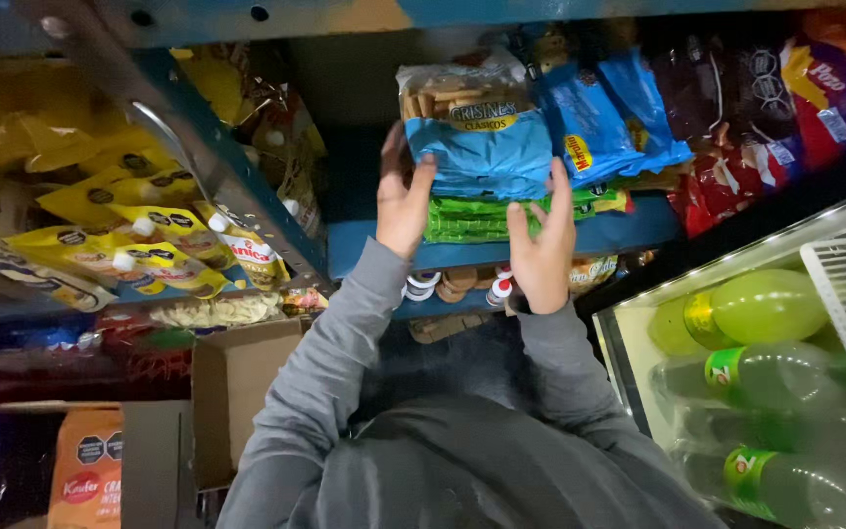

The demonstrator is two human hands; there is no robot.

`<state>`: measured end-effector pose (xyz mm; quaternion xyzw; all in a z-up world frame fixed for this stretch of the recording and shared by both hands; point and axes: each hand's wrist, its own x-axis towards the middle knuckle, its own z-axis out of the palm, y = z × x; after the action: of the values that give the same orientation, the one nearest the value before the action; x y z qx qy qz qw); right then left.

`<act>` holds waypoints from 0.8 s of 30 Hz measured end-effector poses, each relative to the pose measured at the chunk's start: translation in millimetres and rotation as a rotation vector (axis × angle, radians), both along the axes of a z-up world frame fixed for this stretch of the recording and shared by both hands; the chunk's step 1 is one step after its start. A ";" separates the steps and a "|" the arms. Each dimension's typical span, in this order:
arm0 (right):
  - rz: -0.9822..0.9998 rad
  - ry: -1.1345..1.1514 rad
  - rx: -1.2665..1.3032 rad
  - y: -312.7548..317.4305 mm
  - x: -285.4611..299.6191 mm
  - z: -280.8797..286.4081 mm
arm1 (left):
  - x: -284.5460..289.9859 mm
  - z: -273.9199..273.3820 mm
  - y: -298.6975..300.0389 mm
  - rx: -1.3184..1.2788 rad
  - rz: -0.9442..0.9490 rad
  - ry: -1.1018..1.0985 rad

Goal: The person takes various snack bags, including cookie and cracker bags, from a storage shelf and places them into a cardboard box.

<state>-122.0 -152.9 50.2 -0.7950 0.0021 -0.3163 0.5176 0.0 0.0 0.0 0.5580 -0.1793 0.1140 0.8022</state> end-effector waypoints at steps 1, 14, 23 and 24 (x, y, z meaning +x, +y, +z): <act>0.033 -0.007 0.042 1.1 3.7 -2.8 | 4.6 -5.5 -0.5 0.025 0.030 0.000; 0.177 -0.131 0.361 1.9 1.8 -44.2 | -37.8 -12.7 27.3 0.180 0.082 -0.084; 0.223 -0.103 0.531 68.3 -46.9 -34.5 | -102.1 29.2 61.8 0.175 0.080 -0.278; 0.239 -0.097 0.533 74.3 -47.6 -41.4 | -107.9 34.1 67.2 0.178 0.096 -0.275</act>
<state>-169.6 -78.6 8.8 -0.6097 -0.0332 -0.2792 0.7411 -107.9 67.2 34.1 0.6141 -0.2698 0.2109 0.7111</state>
